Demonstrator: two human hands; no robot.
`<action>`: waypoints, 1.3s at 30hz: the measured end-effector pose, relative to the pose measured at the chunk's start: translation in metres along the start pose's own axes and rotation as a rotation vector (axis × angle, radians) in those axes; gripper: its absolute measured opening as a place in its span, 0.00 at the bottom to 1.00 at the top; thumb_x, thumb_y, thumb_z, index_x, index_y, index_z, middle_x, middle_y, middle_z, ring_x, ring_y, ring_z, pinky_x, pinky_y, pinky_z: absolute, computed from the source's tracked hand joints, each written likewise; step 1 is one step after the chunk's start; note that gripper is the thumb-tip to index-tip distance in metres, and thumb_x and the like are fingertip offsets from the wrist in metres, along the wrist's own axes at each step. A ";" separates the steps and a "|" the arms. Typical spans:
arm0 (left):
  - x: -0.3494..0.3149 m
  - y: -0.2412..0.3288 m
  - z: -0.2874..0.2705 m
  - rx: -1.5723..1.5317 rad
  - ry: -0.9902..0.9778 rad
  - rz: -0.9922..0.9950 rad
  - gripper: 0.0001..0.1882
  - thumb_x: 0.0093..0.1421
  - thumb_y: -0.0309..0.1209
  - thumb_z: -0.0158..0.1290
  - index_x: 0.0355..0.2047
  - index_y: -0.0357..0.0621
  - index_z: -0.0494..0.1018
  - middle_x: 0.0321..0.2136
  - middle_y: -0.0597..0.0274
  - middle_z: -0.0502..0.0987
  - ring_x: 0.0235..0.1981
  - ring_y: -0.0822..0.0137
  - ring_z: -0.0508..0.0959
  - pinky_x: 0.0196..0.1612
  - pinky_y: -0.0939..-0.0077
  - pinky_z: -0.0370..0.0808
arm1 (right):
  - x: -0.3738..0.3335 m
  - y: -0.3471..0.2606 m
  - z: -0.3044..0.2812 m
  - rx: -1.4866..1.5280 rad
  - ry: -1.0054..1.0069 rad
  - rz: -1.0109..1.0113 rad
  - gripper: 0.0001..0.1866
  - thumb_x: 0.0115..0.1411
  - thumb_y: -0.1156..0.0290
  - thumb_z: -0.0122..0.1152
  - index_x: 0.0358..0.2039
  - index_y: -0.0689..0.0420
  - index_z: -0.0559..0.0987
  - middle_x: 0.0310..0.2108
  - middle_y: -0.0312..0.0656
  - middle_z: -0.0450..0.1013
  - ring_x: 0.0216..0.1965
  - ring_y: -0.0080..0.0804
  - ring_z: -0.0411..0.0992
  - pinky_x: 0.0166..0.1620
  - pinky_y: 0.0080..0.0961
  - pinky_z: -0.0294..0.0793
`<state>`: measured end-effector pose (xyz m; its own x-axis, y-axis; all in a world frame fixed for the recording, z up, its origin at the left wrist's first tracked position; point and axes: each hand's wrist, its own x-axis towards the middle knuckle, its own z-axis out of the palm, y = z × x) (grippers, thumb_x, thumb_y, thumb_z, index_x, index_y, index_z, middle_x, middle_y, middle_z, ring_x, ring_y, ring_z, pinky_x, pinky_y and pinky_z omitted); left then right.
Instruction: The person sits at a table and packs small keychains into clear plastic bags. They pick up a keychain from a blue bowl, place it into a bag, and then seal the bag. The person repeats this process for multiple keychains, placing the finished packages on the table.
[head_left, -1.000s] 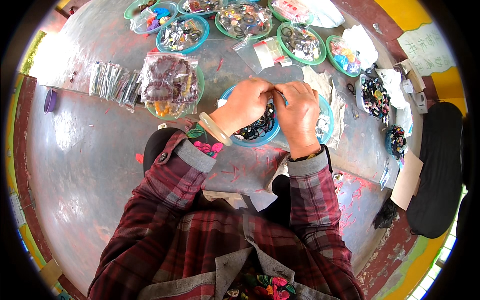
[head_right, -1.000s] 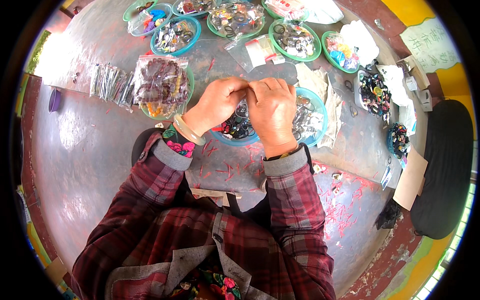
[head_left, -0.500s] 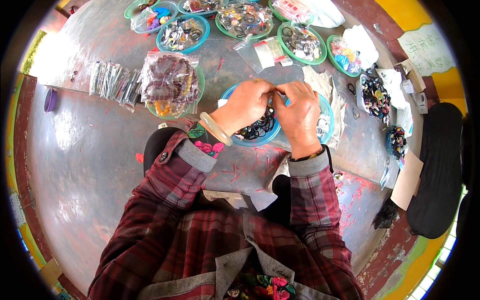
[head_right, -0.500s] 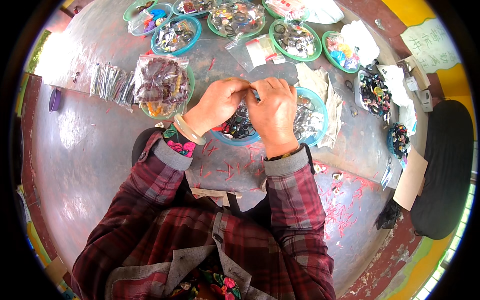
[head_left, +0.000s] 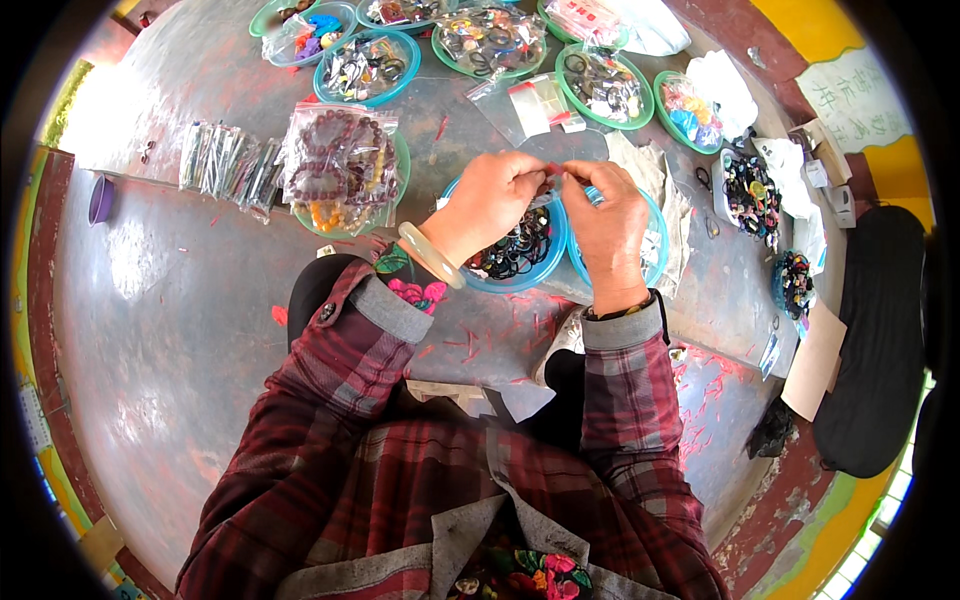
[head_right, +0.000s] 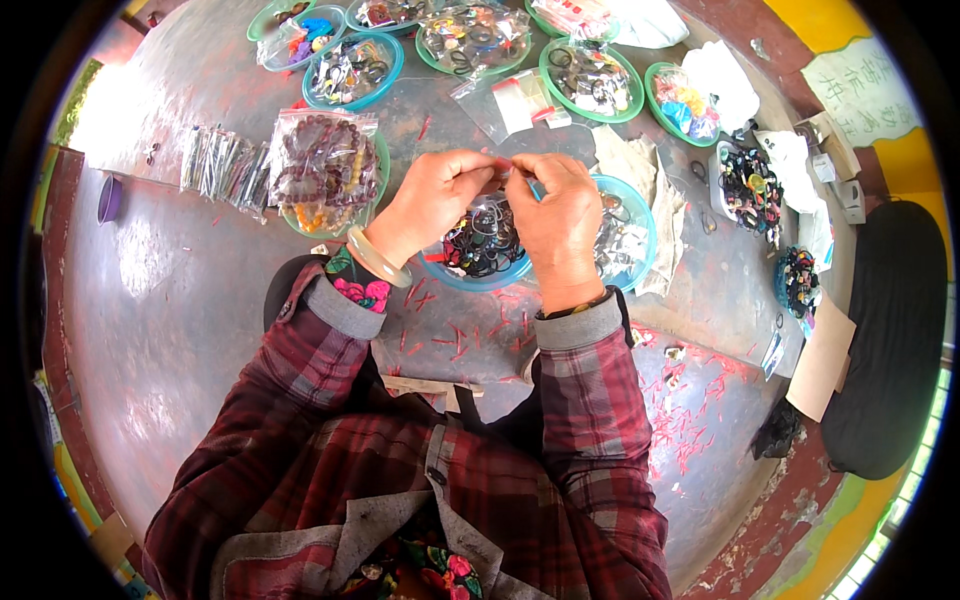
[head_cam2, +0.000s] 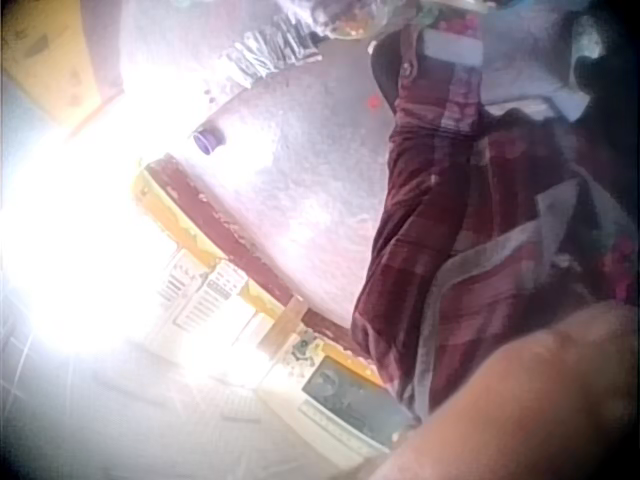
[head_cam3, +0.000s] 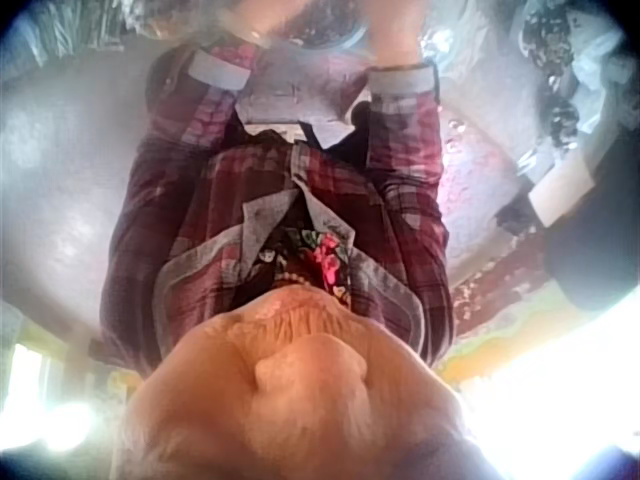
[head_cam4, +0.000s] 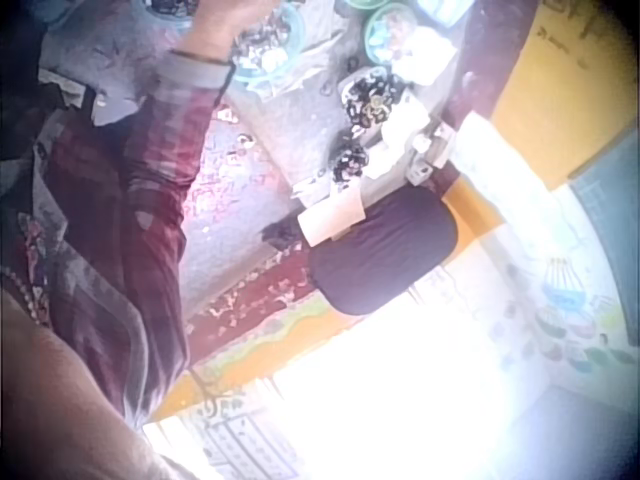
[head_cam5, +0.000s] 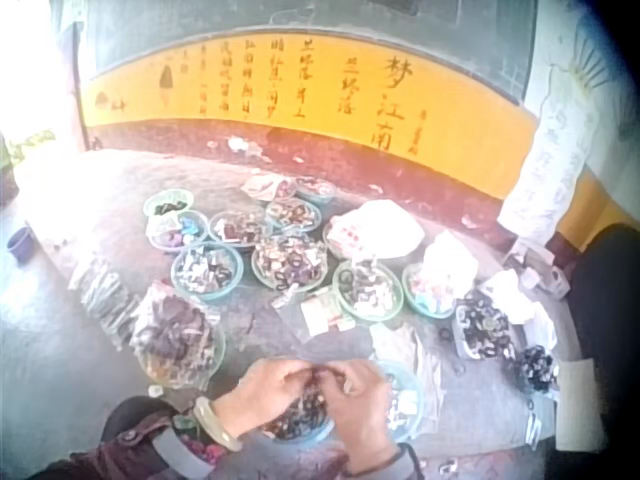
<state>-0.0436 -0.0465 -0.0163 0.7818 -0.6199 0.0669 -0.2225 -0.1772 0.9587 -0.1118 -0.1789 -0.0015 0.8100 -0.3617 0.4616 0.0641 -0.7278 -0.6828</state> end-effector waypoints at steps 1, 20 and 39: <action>0.000 -0.003 0.000 -0.071 -0.002 -0.024 0.11 0.58 0.24 0.45 0.38 0.30 0.72 0.31 0.53 0.78 0.33 0.72 0.77 0.38 0.80 0.73 | 0.000 -0.001 -0.001 0.013 0.027 -0.006 0.04 0.44 0.77 0.60 0.24 0.59 0.78 0.25 0.42 0.74 0.30 0.39 0.71 0.35 0.30 0.69; 0.000 0.005 -0.004 -0.068 0.005 -0.056 0.10 0.58 0.27 0.49 0.35 0.33 0.74 0.25 0.62 0.77 0.26 0.80 0.72 0.30 0.82 0.70 | -0.002 -0.004 0.002 0.004 0.012 -0.087 0.06 0.43 0.77 0.61 0.25 0.56 0.78 0.26 0.39 0.74 0.30 0.38 0.71 0.36 0.30 0.68; 0.001 -0.010 0.006 0.269 0.071 0.355 0.08 0.51 0.19 0.48 0.33 0.37 0.73 0.30 0.49 0.75 0.32 0.51 0.75 0.34 0.68 0.71 | -0.004 -0.002 0.005 -0.246 0.002 -0.193 0.03 0.43 0.73 0.60 0.22 0.54 0.76 0.24 0.39 0.72 0.29 0.40 0.69 0.34 0.34 0.64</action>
<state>-0.0447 -0.0499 -0.0272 0.6659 -0.6256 0.4065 -0.6201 -0.1611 0.7678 -0.1119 -0.1727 -0.0047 0.7953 -0.2041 0.5708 0.0737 -0.9021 -0.4253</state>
